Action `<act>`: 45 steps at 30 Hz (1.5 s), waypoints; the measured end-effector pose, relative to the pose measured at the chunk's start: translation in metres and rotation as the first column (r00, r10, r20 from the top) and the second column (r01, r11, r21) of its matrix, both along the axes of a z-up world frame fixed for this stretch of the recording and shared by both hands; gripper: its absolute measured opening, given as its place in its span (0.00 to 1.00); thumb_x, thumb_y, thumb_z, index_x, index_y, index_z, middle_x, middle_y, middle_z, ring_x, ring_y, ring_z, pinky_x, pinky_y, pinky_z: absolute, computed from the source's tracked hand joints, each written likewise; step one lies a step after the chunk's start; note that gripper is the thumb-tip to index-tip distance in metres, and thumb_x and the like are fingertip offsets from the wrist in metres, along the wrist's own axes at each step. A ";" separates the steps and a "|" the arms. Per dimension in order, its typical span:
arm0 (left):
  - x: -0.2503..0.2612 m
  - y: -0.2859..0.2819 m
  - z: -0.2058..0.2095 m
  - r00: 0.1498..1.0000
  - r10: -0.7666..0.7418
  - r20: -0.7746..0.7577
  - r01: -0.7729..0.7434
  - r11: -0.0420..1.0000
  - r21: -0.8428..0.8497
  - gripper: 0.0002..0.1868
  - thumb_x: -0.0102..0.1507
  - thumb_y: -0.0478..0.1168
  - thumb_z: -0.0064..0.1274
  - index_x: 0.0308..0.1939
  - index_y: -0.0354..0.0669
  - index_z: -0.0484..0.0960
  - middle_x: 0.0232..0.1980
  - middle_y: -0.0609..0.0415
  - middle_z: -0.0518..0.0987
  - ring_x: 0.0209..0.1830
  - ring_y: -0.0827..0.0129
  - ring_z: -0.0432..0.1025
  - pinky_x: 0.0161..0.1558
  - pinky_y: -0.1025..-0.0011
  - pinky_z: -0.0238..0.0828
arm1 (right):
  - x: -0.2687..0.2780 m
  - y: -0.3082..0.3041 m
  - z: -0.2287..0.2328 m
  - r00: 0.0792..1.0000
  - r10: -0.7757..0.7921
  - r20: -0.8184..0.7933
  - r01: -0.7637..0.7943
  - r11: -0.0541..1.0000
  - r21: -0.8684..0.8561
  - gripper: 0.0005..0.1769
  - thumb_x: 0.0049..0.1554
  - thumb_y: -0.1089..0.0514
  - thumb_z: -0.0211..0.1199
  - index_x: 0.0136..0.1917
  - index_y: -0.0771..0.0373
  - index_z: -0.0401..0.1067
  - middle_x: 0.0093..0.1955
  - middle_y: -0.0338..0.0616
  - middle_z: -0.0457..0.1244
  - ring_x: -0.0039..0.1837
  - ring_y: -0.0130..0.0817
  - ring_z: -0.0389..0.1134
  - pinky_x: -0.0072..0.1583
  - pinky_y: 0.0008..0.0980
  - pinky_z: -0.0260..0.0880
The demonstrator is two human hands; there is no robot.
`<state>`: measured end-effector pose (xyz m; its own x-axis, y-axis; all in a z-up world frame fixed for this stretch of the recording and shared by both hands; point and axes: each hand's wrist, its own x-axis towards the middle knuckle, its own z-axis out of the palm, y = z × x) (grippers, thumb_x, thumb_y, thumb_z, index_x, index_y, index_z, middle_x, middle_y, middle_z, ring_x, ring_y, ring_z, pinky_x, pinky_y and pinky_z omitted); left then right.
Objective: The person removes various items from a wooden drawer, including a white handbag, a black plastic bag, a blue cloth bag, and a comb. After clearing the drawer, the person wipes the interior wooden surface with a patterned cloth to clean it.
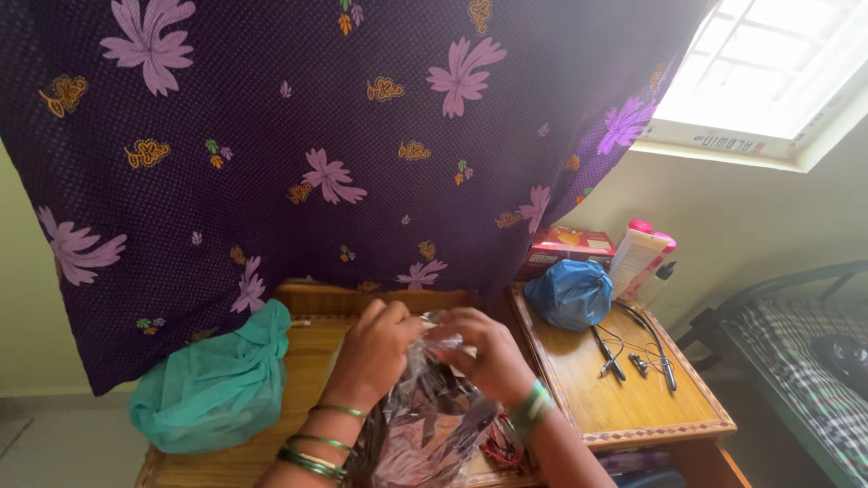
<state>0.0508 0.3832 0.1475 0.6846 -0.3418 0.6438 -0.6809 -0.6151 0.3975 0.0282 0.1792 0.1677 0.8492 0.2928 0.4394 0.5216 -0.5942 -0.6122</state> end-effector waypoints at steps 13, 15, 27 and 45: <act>-0.057 0.005 0.008 0.937 -0.087 -0.338 0.141 0.980 0.139 0.22 0.58 0.40 0.57 0.55 0.34 0.80 0.60 0.40 0.74 0.60 0.46 0.67 0.59 0.56 0.65 | -0.056 0.004 -0.057 0.961 -0.214 0.173 0.223 0.974 -0.031 0.08 0.49 0.66 0.68 0.45 0.64 0.79 0.50 0.43 0.71 0.52 0.43 0.74 0.55 0.36 0.74; -0.069 -0.007 -0.011 0.977 0.006 -0.214 0.046 0.971 0.235 0.23 0.57 0.36 0.54 0.56 0.31 0.79 0.61 0.39 0.73 0.65 0.46 0.63 0.58 0.56 0.66 | -0.059 0.004 -0.061 0.955 -0.179 0.236 0.193 0.980 -0.040 0.07 0.49 0.66 0.68 0.44 0.64 0.79 0.50 0.43 0.71 0.52 0.42 0.74 0.55 0.35 0.75; -0.079 -0.013 -0.071 0.998 0.041 0.037 -0.050 0.950 0.309 0.10 0.53 0.32 0.52 0.37 0.31 0.81 0.56 0.38 0.74 0.71 0.43 0.61 0.58 0.54 0.69 | -0.050 0.001 0.014 0.990 0.132 0.047 -0.075 0.786 -0.614 0.77 0.21 0.42 0.88 0.77 0.61 0.51 0.80 0.61 0.46 0.81 0.68 0.43 0.73 0.58 0.43; -0.074 -0.023 -0.120 0.963 0.178 0.200 -0.187 0.982 0.027 0.16 0.53 0.36 0.50 0.43 0.43 0.85 0.54 0.49 0.79 0.65 0.52 0.69 0.61 0.54 0.67 | -0.045 0.011 -0.002 0.989 0.126 -0.076 -0.145 0.744 -0.652 0.68 0.34 0.43 0.81 0.82 0.42 0.50 0.57 0.55 0.61 0.59 0.57 0.65 0.54 0.52 0.68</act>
<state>-0.0235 0.3597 0.0271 0.5999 -0.2543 0.7586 -0.6171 -0.7506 0.2364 -0.0171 0.1902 0.1653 0.7862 0.6132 0.0766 0.6178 -0.7780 -0.1142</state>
